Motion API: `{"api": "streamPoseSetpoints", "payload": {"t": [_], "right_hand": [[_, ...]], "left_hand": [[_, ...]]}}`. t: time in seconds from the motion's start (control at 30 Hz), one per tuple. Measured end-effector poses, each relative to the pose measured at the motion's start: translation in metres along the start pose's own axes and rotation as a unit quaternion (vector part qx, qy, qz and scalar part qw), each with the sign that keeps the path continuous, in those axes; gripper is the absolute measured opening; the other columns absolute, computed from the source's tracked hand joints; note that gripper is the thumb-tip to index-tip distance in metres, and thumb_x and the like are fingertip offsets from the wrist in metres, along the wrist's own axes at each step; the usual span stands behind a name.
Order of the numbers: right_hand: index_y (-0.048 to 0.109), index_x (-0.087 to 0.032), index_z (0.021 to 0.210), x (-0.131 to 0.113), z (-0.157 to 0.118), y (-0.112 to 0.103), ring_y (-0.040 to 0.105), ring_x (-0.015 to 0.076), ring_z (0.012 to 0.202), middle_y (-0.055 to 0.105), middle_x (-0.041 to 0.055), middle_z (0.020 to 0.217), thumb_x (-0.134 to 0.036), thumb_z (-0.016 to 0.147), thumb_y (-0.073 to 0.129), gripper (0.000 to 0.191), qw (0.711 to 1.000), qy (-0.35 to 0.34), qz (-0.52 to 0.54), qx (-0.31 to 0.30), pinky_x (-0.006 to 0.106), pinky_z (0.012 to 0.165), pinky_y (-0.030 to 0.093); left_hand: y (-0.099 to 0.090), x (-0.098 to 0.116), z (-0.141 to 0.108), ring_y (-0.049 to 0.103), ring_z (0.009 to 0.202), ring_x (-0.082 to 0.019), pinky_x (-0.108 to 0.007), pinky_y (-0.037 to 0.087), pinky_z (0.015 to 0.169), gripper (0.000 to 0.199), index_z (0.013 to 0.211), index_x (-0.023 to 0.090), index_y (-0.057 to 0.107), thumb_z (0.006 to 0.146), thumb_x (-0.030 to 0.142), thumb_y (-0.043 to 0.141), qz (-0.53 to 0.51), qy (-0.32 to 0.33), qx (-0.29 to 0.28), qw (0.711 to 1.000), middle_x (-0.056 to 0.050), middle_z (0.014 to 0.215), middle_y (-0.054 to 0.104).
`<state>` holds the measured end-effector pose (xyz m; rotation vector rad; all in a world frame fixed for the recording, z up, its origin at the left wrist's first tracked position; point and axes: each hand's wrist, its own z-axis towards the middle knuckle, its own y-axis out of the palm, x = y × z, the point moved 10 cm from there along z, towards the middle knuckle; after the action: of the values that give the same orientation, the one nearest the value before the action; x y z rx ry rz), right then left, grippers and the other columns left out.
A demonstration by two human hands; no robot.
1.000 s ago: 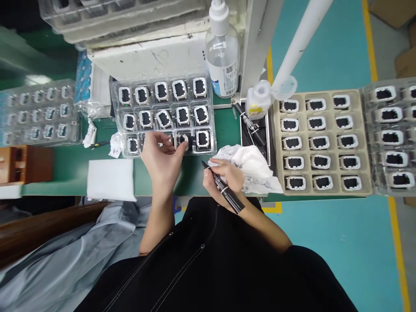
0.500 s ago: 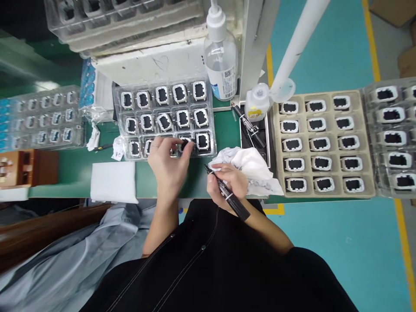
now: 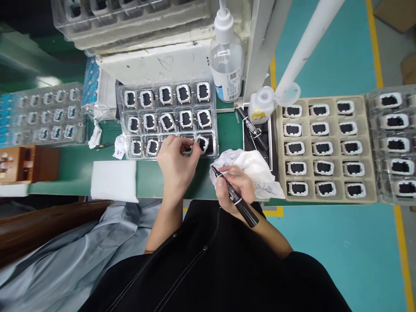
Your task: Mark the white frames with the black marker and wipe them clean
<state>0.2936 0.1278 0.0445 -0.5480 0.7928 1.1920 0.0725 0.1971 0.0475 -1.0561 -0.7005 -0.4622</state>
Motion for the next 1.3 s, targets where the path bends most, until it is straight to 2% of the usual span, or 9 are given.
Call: {"api": "streamPoseSetpoints", "payload": {"t": [0.13, 0.33, 0.43, 0.53, 0.7, 0.83, 1.0, 1.1, 1.3], "right_hand": [[0.065, -0.032, 0.122, 0.001, -0.001, 0.001, 0.065, 0.0188, 0.052, 0.068, -0.009, 0.073, -0.026, 0.109, 0.074, 0.018, 1.0, -0.004, 0.001, -0.006, 0.054, 0.074, 0.078], [0.063, -0.032, 0.121, 0.002, 0.0, 0.003, 0.066, 0.0188, 0.052, 0.066, -0.0094, 0.071, -0.032, 0.11, 0.074, 0.015, 1.0, 0.001, -0.025, -0.003, 0.054, 0.074, 0.078], [0.062, -0.033, 0.119, 0.001, 0.001, 0.005, 0.065, 0.0185, 0.052, 0.064, -0.0095, 0.07, -0.035, 0.112, 0.072, 0.013, 0.999, -0.004, -0.036, -0.004, 0.052, 0.072, 0.078], [0.063, -0.032, 0.119, -0.001, 0.002, 0.007, 0.063, 0.0176, 0.051, 0.064, -0.0095, 0.07, -0.033, 0.112, 0.072, 0.012, 1.0, -0.009, -0.025, -0.011, 0.051, 0.072, 0.077], [0.067, -0.031, 0.119, 0.001, 0.001, 0.011, 0.081, 0.023, 0.069, 0.07, -0.0066, 0.074, -0.023, 0.108, 0.076, 0.016, 0.999, 0.008, 0.006, -0.034, 0.049, 0.079, 0.079], [0.067, -0.03, 0.119, 0.004, -0.001, 0.029, 0.092, 0.029, 0.101, 0.08, -0.0035, 0.083, -0.019, 0.107, 0.077, 0.019, 0.993, 0.026, -0.003, -0.116, 0.054, 0.096, 0.081], [0.072, -0.028, 0.108, 0.006, -0.001, 0.037, 0.093, 0.0304, 0.115, 0.09, 0.0007, 0.102, -0.017, 0.105, 0.079, 0.014, 0.989, 0.037, -0.03, -0.142, 0.046, 0.1, 0.081], [0.076, -0.027, 0.106, 0.006, 0.001, 0.04, 0.093, 0.0304, 0.117, 0.093, 0.0024, 0.111, -0.015, 0.103, 0.081, 0.014, 0.986, 0.043, -0.035, -0.155, 0.041, 0.102, 0.08], [0.076, -0.027, 0.105, 0.002, 0.005, 0.039, 0.094, 0.029, 0.111, 0.093, 0.0019, 0.106, -0.012, 0.099, 0.084, 0.018, 0.987, 0.022, -0.048, -0.151, 0.037, 0.097, 0.081]], "left_hand": [[-0.017, -0.019, -0.021, 0.084, 0.091, -0.021, -0.035, 0.069, 0.086, 0.016, 0.103, 0.024, 0.073, 0.106, 0.036, 0.084, -0.186, -0.086, -0.02, 0.979, -0.004, 0.1, 0.085], [0.001, -0.05, -0.062, 0.082, 0.081, -0.021, -0.028, 0.068, 0.059, 0.051, 0.133, 0.026, 0.073, 0.093, 0.047, 0.096, -0.408, -0.253, -0.078, 0.874, 0.0, 0.091, 0.08], [0.021, -0.052, -0.077, 0.079, 0.08, -0.019, -0.026, 0.066, 0.059, 0.053, 0.127, 0.022, 0.08, 0.086, 0.048, 0.101, -0.465, -0.311, -0.115, 0.821, -0.003, 0.097, 0.08], [0.035, -0.045, -0.083, 0.073, 0.073, -0.014, -0.023, 0.061, 0.061, 0.057, 0.112, 0.022, 0.073, 0.076, 0.047, 0.111, -0.496, -0.318, -0.133, 0.797, -0.001, 0.094, 0.08], [0.041, -0.04, -0.082, 0.078, 0.073, -0.017, -0.021, 0.048, 0.052, 0.066, 0.104, 0.028, 0.053, 0.081, 0.052, 0.11, -0.485, -0.294, -0.133, 0.813, 0.0, 0.09, 0.084], [0.043, -0.036, -0.08, 0.079, 0.071, -0.017, -0.028, 0.064, 0.068, 0.055, 0.122, 0.024, 0.071, 0.089, 0.055, 0.103, -0.466, -0.265, -0.166, 0.827, -0.001, 0.089, 0.084], [0.042, -0.035, -0.079, 0.086, 0.091, -0.024, -0.034, 0.07, 0.082, 0.037, 0.111, 0.02, 0.085, 0.093, 0.049, 0.1, -0.443, -0.238, -0.175, 0.847, -0.008, 0.102, 0.09], [0.038, -0.036, -0.078, 0.085, 0.091, -0.022, -0.033, 0.069, 0.085, 0.028, 0.111, 0.02, 0.089, 0.094, 0.041, 0.098, -0.419, -0.22, -0.161, 0.866, -0.007, 0.102, 0.09], [0.037, -0.039, -0.079, 0.079, 0.089, -0.021, -0.03, 0.066, 0.083, 0.026, 0.114, 0.019, 0.089, 0.096, 0.039, 0.092, -0.369, -0.198, -0.162, 0.893, -0.006, 0.101, 0.088]]}}
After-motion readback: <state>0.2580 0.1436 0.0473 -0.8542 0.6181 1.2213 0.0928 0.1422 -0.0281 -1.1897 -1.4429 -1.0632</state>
